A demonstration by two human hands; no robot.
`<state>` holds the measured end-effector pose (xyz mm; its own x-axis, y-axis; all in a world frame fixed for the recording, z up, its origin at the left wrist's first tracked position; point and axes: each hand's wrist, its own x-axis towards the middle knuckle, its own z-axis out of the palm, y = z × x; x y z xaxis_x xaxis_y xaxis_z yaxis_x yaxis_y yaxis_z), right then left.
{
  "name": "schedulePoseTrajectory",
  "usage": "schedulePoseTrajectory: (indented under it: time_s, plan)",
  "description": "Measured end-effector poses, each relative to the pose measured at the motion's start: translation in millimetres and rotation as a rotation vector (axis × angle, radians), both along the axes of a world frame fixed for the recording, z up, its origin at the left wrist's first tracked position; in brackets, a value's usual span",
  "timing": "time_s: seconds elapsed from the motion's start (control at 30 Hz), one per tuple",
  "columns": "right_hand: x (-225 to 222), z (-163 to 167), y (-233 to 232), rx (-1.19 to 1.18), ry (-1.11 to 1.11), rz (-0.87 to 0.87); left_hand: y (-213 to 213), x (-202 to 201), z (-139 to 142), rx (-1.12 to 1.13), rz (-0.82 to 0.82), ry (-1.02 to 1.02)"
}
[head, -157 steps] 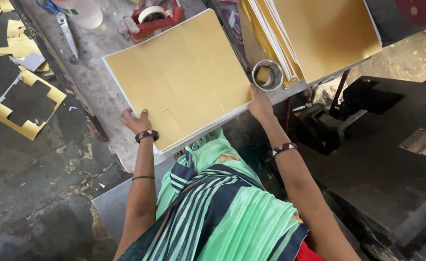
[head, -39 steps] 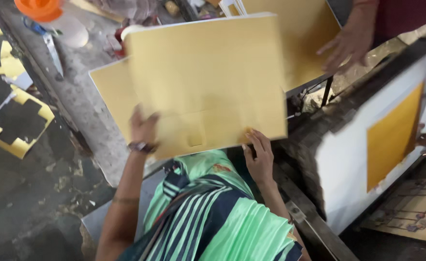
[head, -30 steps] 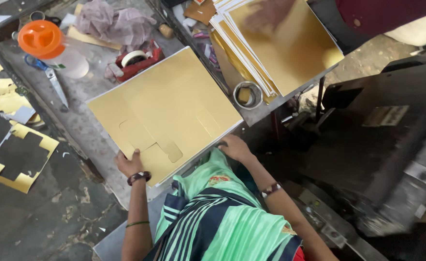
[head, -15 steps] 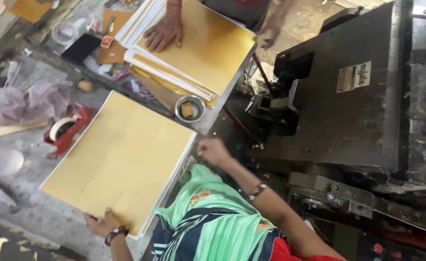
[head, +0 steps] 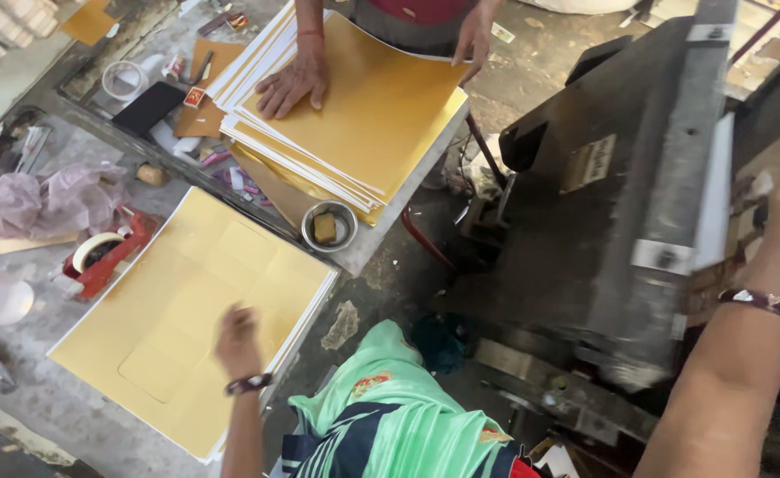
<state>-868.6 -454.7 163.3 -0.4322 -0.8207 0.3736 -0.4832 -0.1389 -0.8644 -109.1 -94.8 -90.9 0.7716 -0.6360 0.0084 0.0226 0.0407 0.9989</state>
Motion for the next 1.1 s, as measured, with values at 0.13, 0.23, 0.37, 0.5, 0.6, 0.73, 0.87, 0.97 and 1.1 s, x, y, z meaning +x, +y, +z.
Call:
schedulePoseTrajectory:
  time_s: [0.13,0.23,0.37,0.5,0.6,0.73,0.87,0.97,1.1]
  plan:
    - [41.0,-63.8,-1.2,0.248,0.278,-0.046,-58.0,-80.8,3.2,0.243,-0.506,0.018]
    - [145.7,-137.5,17.9,0.423,0.656,0.096,-94.3,-124.5,11.4,0.187,-0.723,0.149]
    - [297.3,-173.7,98.2,0.002,1.287,0.138,-130.1,-160.4,22.5,0.115,-0.842,0.076]
    - [419.9,-160.2,260.7,0.468,0.911,0.578,-136.9,-165.1,21.7,0.314,-0.617,0.096]
    - [447.7,-143.7,314.0,0.1,0.703,0.865,-111.7,-122.7,15.2,0.268,-0.357,-0.042]
    - [450.2,-130.2,316.4,0.158,0.523,0.988,-26.8,-9.2,14.7,0.343,-0.19,-0.027]
    - [470.8,-130.4,314.6,0.185,0.415,0.955,88.9,82.8,26.4,0.163,0.092,0.254]
    - [506.1,-146.6,320.3,0.192,0.407,1.034,145.4,115.0,26.3,-0.014,0.192,0.287]
    - [561.2,-184.4,318.5,0.366,0.385,1.191,156.2,131.3,9.8,0.269,0.331,-0.011]
